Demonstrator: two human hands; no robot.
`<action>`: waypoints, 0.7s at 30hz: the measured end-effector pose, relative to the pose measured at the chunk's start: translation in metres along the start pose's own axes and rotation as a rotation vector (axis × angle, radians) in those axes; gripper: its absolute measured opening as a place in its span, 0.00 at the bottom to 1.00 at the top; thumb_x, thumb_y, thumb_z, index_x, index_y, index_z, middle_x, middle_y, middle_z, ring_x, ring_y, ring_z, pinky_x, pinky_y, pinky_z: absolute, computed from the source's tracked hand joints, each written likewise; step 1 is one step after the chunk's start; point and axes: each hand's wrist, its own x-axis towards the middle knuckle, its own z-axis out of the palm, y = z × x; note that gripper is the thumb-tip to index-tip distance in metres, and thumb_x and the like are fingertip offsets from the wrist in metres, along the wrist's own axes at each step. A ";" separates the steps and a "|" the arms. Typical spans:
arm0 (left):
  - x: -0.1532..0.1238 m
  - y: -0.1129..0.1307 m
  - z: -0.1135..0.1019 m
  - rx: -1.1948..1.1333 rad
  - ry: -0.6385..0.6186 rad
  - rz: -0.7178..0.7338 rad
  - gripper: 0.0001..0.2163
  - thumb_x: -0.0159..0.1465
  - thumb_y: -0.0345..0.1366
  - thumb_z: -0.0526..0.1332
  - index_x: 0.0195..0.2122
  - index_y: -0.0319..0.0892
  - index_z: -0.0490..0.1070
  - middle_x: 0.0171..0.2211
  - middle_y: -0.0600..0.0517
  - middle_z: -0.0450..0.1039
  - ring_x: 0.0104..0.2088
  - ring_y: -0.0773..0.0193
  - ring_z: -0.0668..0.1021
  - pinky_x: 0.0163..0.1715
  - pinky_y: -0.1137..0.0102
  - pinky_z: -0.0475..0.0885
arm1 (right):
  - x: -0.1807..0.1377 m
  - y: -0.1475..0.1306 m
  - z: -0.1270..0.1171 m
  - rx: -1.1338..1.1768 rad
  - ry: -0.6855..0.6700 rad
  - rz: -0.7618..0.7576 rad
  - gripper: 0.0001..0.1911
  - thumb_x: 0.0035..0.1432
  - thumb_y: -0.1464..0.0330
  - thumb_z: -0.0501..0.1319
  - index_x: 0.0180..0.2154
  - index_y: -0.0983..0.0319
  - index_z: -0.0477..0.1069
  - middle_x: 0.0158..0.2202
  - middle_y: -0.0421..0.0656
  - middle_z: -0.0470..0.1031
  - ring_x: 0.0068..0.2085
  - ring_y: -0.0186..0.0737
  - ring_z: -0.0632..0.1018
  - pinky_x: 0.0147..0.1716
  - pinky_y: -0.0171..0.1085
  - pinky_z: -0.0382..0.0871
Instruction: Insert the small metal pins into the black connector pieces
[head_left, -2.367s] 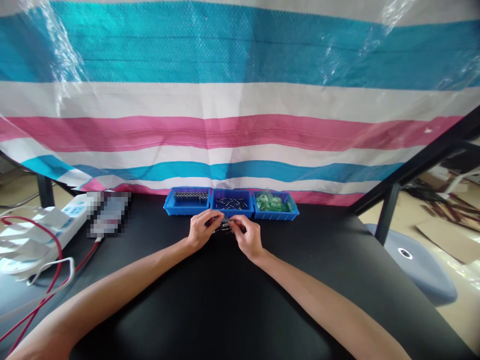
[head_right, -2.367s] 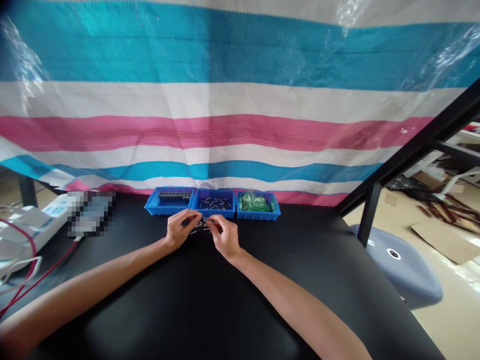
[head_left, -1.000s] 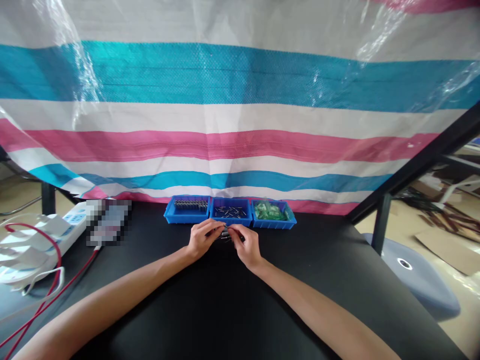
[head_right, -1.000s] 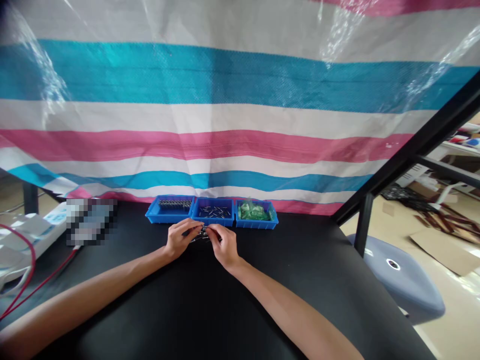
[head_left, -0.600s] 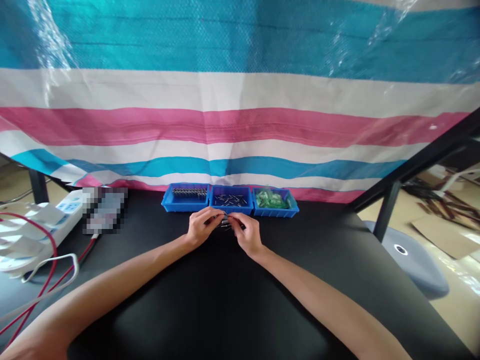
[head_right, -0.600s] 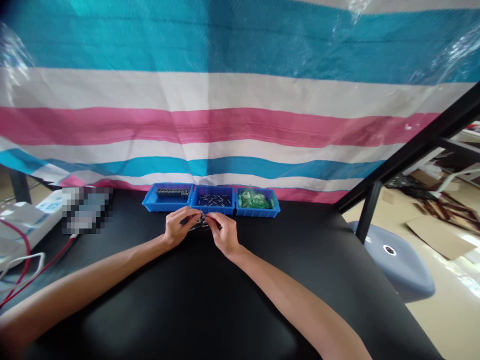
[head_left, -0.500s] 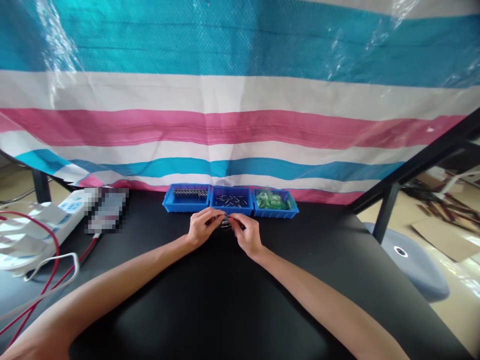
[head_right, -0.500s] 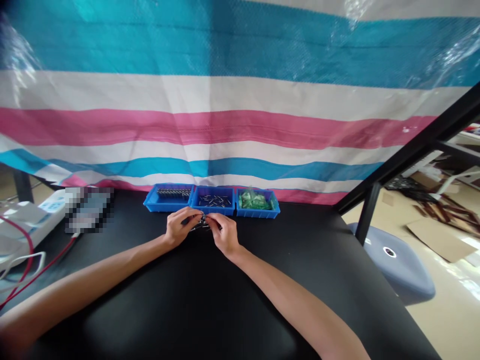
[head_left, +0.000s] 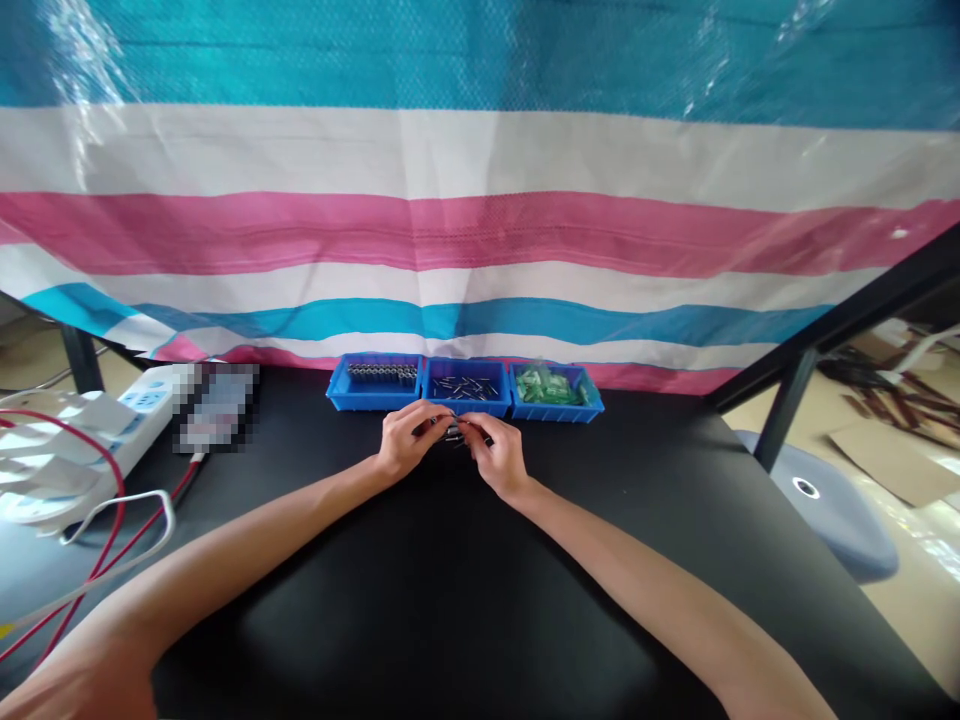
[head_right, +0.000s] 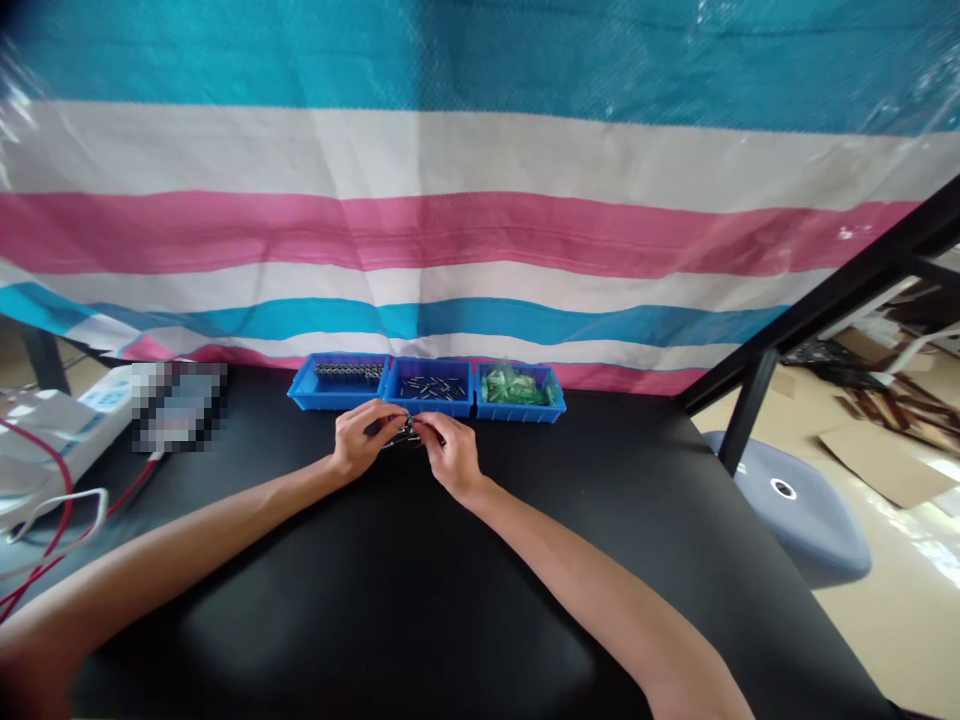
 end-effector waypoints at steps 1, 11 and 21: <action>0.000 0.000 0.000 0.008 0.003 -0.004 0.07 0.64 0.36 0.60 0.37 0.40 0.76 0.30 0.51 0.76 0.23 0.71 0.72 0.27 0.75 0.70 | 0.000 0.000 0.000 -0.002 -0.002 -0.004 0.11 0.63 0.64 0.56 0.38 0.61 0.75 0.29 0.43 0.77 0.30 0.39 0.78 0.29 0.35 0.72; -0.001 0.001 0.000 -0.002 0.009 0.020 0.04 0.62 0.33 0.62 0.36 0.40 0.75 0.30 0.52 0.75 0.23 0.72 0.72 0.28 0.75 0.70 | 0.001 0.001 0.002 0.025 -0.047 0.013 0.09 0.62 0.65 0.58 0.39 0.62 0.75 0.30 0.43 0.78 0.29 0.37 0.78 0.28 0.33 0.71; -0.008 0.002 0.002 -0.242 0.075 -0.160 0.06 0.68 0.36 0.53 0.42 0.41 0.64 0.34 0.51 0.77 0.17 0.75 0.68 0.22 0.78 0.67 | 0.003 -0.003 -0.001 -0.013 -0.048 -0.019 0.10 0.64 0.66 0.56 0.38 0.61 0.75 0.33 0.44 0.77 0.30 0.37 0.77 0.30 0.34 0.72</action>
